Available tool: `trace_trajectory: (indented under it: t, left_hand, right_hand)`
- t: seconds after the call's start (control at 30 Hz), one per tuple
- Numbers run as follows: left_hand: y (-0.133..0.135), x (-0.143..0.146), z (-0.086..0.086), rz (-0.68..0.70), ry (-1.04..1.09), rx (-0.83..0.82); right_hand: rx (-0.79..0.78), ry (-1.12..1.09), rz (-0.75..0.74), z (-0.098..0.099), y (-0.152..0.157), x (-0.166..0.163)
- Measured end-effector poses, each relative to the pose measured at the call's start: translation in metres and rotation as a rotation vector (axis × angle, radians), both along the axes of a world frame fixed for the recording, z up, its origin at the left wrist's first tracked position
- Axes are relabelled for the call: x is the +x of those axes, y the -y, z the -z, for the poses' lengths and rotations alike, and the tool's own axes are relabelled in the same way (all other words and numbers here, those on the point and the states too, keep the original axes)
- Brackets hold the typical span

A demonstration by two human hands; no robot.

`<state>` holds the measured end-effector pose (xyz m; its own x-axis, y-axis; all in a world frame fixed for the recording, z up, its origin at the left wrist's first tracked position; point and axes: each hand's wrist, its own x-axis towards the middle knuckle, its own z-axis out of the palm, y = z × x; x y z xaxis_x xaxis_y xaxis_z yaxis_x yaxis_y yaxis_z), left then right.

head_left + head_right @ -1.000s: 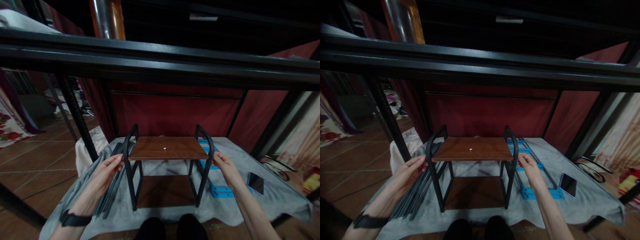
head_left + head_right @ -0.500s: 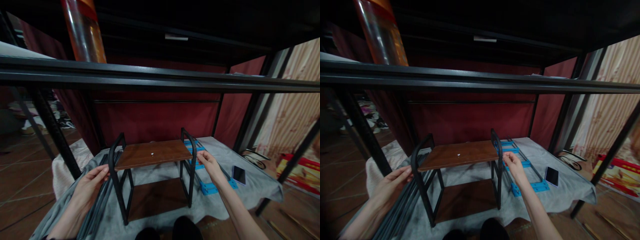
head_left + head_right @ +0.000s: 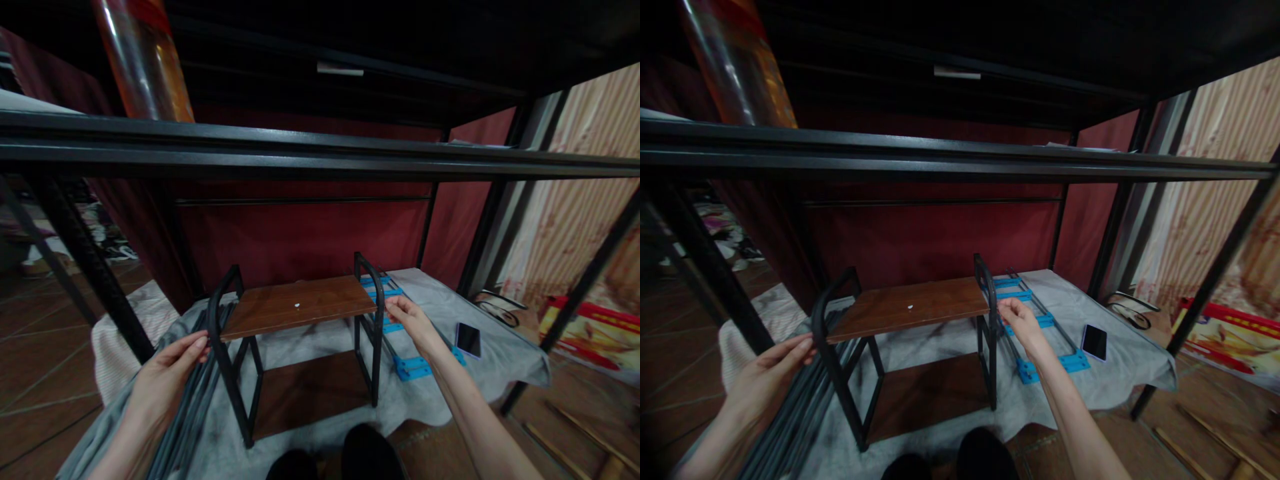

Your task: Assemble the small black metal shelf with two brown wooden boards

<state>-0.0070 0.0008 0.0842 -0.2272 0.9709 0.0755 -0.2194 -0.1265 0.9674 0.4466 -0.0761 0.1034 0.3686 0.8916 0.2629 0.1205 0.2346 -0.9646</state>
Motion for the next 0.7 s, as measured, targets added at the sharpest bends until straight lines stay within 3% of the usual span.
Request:
trace_trajectory:
  t: [0.27, 0.57, 0.7]
  left_hand:
    - [0.001, 0.006, -0.011, 0.032, 0.025, -0.011]
    - [0.002, -0.005, -0.008, 0.025, -0.101, -0.003]
    - [0.003, -0.002, -0.013, 0.009, -0.004, -0.031]
  right_hand:
    - [-0.005, -0.026, -0.011, 0.003, 0.000, -0.004]
    - [-0.068, 0.025, -0.054, -0.009, -0.010, 0.007]
    - [-0.081, 0.006, -0.036, -0.008, -0.004, 0.008]
